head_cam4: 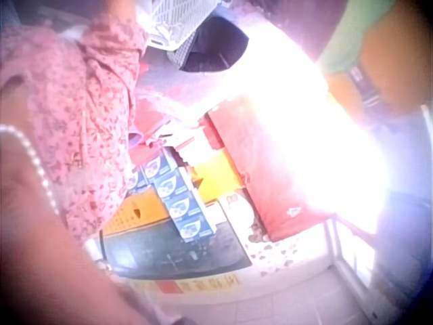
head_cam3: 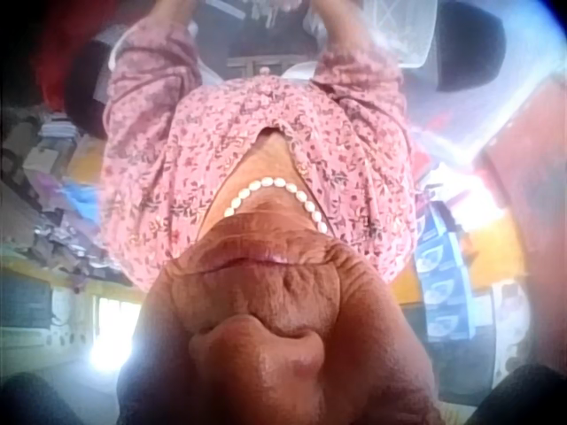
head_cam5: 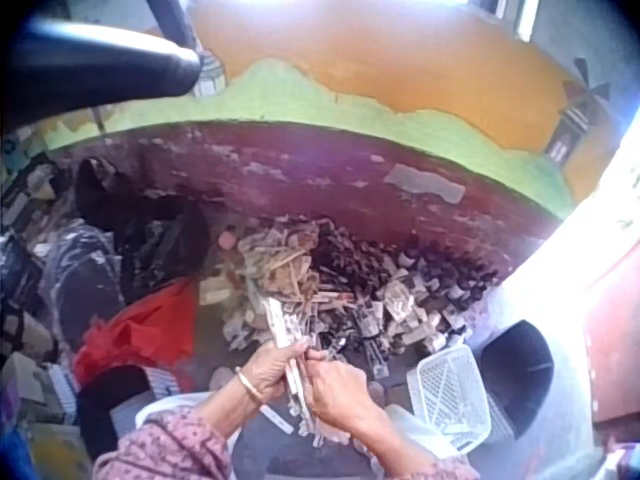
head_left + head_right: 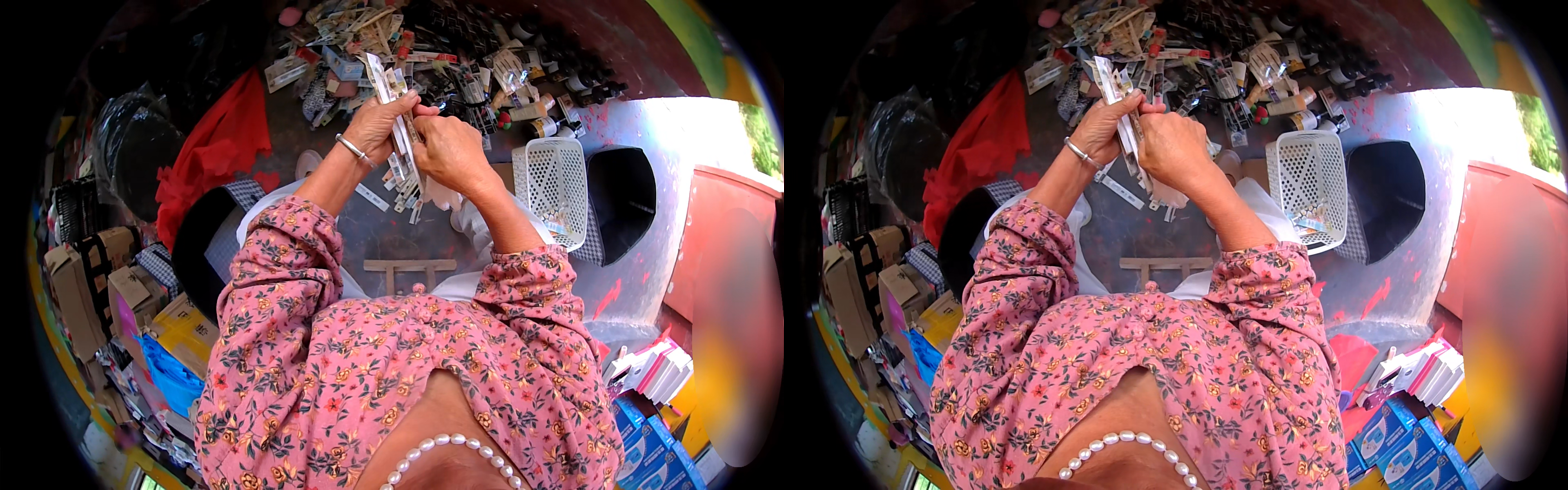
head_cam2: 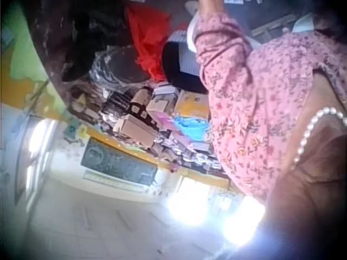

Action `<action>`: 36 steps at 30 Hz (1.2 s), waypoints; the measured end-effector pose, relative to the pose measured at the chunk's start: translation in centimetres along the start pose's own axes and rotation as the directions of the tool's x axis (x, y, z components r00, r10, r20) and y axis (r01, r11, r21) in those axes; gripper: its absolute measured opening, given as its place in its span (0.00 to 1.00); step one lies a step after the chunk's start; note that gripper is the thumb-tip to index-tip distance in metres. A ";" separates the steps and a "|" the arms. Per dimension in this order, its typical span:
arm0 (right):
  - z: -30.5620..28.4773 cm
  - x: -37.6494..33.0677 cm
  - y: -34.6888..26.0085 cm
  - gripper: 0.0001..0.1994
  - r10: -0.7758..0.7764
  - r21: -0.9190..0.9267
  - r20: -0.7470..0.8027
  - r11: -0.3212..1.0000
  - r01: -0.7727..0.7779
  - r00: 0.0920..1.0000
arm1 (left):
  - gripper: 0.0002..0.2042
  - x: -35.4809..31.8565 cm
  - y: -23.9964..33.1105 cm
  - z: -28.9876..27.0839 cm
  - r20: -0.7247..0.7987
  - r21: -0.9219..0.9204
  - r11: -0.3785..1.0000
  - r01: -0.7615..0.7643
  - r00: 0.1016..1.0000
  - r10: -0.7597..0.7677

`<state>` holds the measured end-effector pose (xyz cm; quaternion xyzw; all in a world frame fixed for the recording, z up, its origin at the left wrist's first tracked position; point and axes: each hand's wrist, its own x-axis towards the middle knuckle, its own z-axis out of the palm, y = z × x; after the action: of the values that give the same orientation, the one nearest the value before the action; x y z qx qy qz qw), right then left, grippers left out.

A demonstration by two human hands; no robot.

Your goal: The person removes small packaged items from a plastic basket, wipes them with a white cloth, and organizes them into a stack by hand.

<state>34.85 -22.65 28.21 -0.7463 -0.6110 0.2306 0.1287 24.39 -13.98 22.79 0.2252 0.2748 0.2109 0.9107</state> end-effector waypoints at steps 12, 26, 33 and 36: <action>-0.5 0.2 0.3 0.14 -0.129 0.580 0.293 0.812 -0.069 0.947 | 0.19 -0.6 0.1 0.2 -0.213 0.055 0.991 -0.119 0.969 0.129; -1.2 0.2 0.7 0.11 0.170 0.421 -0.075 0.899 -0.124 0.982 | 0.25 -0.6 0.2 0.2 0.220 0.197 0.980 -0.034 0.975 -0.011; -0.4 0.2 -0.4 0.15 0.051 0.293 -0.053 0.955 -0.033 0.997 | 0.25 -0.4 -1.1 1.2 -0.008 0.128 0.990 -0.064 0.998 0.066; -0.2 0.4 -0.1 0.15 0.020 0.332 0.013 0.943 -0.023 1.000 | 0.28 -0.1 -1.4 0.5 -0.035 0.138 0.989 -0.053 0.998 0.058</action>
<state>34.92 -22.21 28.30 -0.7196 -0.5557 0.3352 0.2471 25.00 -15.28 22.46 0.2904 0.3000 0.2211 0.8813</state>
